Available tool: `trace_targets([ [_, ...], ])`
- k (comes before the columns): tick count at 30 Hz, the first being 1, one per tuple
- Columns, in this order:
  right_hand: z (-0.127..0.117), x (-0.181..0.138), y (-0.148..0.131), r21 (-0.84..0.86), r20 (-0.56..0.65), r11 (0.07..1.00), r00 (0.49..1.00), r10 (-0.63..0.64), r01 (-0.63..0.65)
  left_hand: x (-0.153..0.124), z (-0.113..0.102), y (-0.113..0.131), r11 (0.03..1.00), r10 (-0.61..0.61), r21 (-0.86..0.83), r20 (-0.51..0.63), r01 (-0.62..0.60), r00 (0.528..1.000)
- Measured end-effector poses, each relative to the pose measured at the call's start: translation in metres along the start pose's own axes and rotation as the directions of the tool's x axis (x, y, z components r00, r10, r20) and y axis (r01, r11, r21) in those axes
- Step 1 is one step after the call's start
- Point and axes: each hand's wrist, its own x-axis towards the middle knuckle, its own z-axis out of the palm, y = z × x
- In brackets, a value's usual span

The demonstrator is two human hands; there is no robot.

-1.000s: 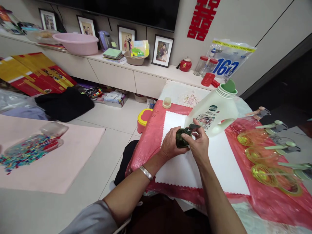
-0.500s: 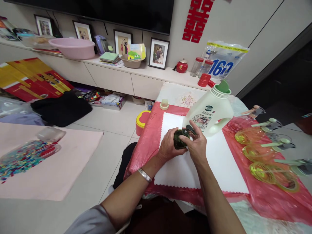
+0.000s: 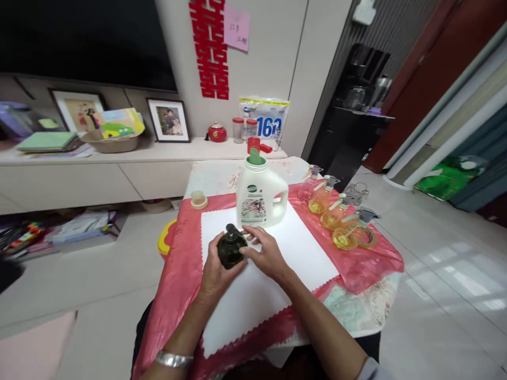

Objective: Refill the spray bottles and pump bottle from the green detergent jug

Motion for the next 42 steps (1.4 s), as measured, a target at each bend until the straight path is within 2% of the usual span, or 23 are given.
trace_targets([
  [8, -0.078, -0.029, 0.028, 0.154, 0.198, 0.971, 0.969, 0.149, -0.181, 0.009, -0.017, 0.017, 0.994, -0.111, -0.001, 0.122, 0.112, 0.986],
  [13, -0.106, -0.046, 0.040, 0.313, 0.353, 0.905, 0.920, 0.171, -0.289, 0.012, -0.027, 0.023, 0.959, -0.270, -0.032, 0.218, 0.283, 0.938],
  [17, -0.115, -0.062, 0.056, 0.463, 0.418, 0.824, 0.900, 0.123, -0.327, 0.006, -0.027, 0.032, 0.938, -0.335, -0.047, 0.141, 0.344, 0.932],
  [22, -0.123, -0.077, 0.067, 0.658, 0.425, 0.689, 0.905, -0.007, -0.303, -0.002, -0.018, 0.050, 0.948, -0.303, 0.108, 0.009, 0.300, 0.953],
  [24, -0.128, -0.080, 0.066, 0.692, 0.474, 0.644, 0.878, -0.064, -0.327, -0.004, -0.006, 0.059, 0.953, -0.274, 0.140, 0.015, 0.269, 0.962],
  [26, -0.132, -0.083, 0.063, 0.696, 0.544, 0.614, 0.832, -0.112, -0.373, -0.002, 0.011, 0.069, 0.964, -0.237, 0.146, 0.079, 0.224, 0.968],
  [29, -0.137, -0.085, 0.059, 0.684, 0.632, 0.581, 0.756, -0.169, -0.442, 0.009, 0.047, 0.084, 0.983, -0.169, 0.112, 0.246, 0.146, 0.954],
  [31, -0.140, -0.086, 0.058, 0.688, 0.661, 0.549, 0.723, -0.201, -0.475, 0.020, 0.075, 0.092, 0.991, -0.112, 0.097, 0.281, 0.088, 0.953],
  [34, -0.143, -0.085, 0.058, 0.697, 0.671, 0.510, 0.709, -0.217, -0.504, 0.039, 0.116, 0.099, 0.998, -0.028, 0.057, 0.299, 0.012, 0.954],
  [37, -0.146, -0.084, 0.059, 0.690, 0.677, 0.511, 0.706, -0.207, -0.512, 0.055, 0.154, 0.101, 0.998, 0.066, -0.019, 0.348, -0.063, 0.935],
  [42, -0.150, -0.086, 0.061, 0.691, 0.677, 0.503, 0.708, -0.199, -0.519, 0.068, 0.195, 0.093, 0.988, 0.148, -0.021, 0.347, -0.150, 0.926],
])
